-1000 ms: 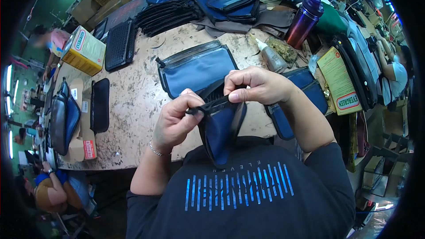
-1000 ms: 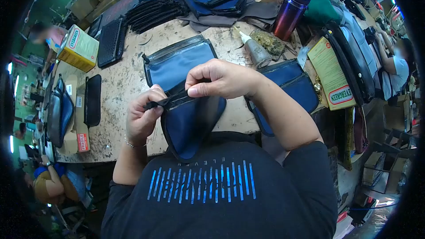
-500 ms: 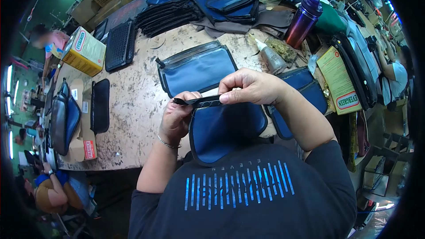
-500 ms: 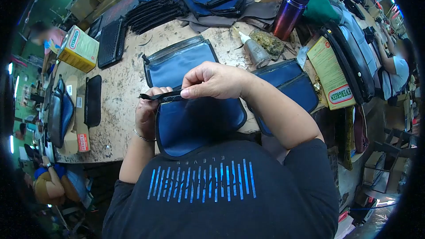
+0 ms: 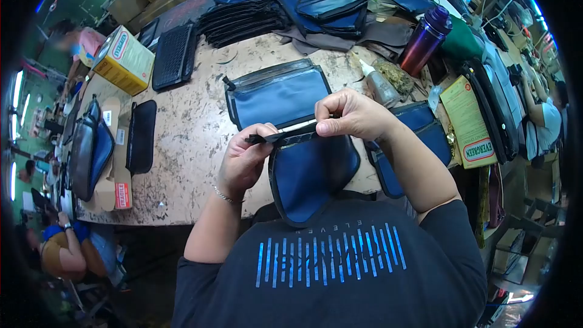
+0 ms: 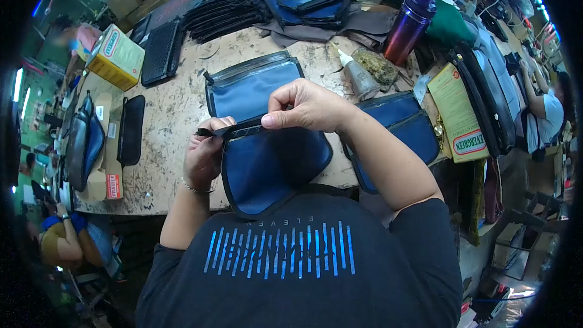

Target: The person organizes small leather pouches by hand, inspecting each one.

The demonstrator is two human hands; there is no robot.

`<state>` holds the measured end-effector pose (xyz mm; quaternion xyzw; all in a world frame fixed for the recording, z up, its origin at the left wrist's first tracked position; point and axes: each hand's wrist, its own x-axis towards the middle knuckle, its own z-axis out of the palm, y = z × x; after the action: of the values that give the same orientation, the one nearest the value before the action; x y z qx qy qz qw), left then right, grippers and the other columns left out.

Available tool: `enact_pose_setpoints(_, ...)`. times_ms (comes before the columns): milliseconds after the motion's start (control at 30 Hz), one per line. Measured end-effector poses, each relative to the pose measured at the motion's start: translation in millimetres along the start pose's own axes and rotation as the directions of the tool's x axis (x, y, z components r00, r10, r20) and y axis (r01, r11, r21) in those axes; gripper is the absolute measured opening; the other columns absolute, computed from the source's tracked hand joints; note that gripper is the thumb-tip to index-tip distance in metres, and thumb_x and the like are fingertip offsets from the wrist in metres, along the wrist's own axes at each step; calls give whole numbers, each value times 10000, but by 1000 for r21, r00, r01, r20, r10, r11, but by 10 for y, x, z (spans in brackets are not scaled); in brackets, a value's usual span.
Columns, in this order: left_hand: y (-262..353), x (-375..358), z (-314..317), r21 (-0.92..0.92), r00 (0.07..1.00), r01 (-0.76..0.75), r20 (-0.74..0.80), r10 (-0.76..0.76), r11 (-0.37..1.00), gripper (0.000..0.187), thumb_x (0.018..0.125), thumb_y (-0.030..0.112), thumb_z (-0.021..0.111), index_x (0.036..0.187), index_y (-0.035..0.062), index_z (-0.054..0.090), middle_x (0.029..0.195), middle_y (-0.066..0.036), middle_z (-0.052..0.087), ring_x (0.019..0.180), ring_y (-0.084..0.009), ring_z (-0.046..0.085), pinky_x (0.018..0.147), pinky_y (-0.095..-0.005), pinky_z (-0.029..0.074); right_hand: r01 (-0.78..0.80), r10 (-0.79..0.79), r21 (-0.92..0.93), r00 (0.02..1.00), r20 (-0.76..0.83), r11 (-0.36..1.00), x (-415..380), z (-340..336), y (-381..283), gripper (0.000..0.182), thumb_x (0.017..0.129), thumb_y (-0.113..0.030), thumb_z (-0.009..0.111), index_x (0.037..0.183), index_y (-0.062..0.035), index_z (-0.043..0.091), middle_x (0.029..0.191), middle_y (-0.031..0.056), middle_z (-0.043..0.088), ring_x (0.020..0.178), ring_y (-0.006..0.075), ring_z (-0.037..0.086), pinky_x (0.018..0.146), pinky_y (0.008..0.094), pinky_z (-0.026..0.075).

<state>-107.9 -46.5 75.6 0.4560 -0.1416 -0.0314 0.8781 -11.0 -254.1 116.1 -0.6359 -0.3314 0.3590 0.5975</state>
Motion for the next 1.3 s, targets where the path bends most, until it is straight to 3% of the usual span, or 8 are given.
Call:
enact_pose_setpoints(100,344,10,259,304,998,43,29,-54,952,100,781,84,553,841,4,541,807,-47,526,740,-141,462,693,-246,372,149,-134,-166,986,99,975,3,139,-267,267,743,-263,673,796,-14,592,688,3,565,677,71,496,617,221,404)
enact_pose_setpoints(167,580,20,471,896,993,-61,100,-65,440,232,768,195,608,879,0,549,778,-65,557,704,-169,507,668,-248,402,213,-173,-337,974,146,917,26,206,-367,228,746,-211,666,813,-5,594,751,41,589,723,90,522,665,233,417)
enact_pose_setpoints(200,678,39,545,898,993,-66,102,-58,436,232,768,195,608,879,0,549,778,-65,557,704,-169,507,668,-248,402,219,-177,-341,973,150,914,51,184,-339,228,746,-211,666,813,-5,594,751,41,589,723,90,522,665,233,417)
enact_pose_setpoints(267,818,89,621,890,944,-324,327,47,322,378,707,303,671,914,8,558,765,-82,581,712,-197,550,655,-268,427,508,-535,170,812,232,844,161,81,-145,160,741,-145,663,802,-12,598,808,66,596,763,130,535,707,252,417)
enact_pose_setpoints(400,619,180,64,945,961,-104,176,-212,310,350,683,271,706,874,14,566,669,-69,565,614,-163,547,588,-266,435,394,-632,715,770,85,577,350,-69,595,177,749,-113,641,904,-57,577,986,108,578,1092,299,462,943,416,316)
enact_pose_setpoints(600,267,230,-243,877,941,211,-63,-332,431,190,717,157,690,757,11,575,629,31,502,584,-46,433,524,-201,364,135,-243,680,968,66,720,62,-198,962,500,657,-175,657,1094,1,490,1041,97,543,1007,171,508,912,270,347)
enact_pose_setpoints(833,279,336,-203,905,896,260,-97,-433,337,207,736,190,668,761,2,584,590,32,486,555,-48,419,503,-211,350,-25,37,244,998,-47,970,55,-201,932,275,696,-57,671,949,-38,564,891,18,563,820,79,528,737,211,431)
enact_pose_setpoints(1300,-114,483,-284,942,861,291,-182,-475,166,348,767,349,600,844,10,611,623,-53,571,578,-116,514,553,-271,414,62,-49,46,968,-247,997,88,-53,1039,98,751,-42,626,844,-14,614,769,-1,595,727,60,522,687,204,428)
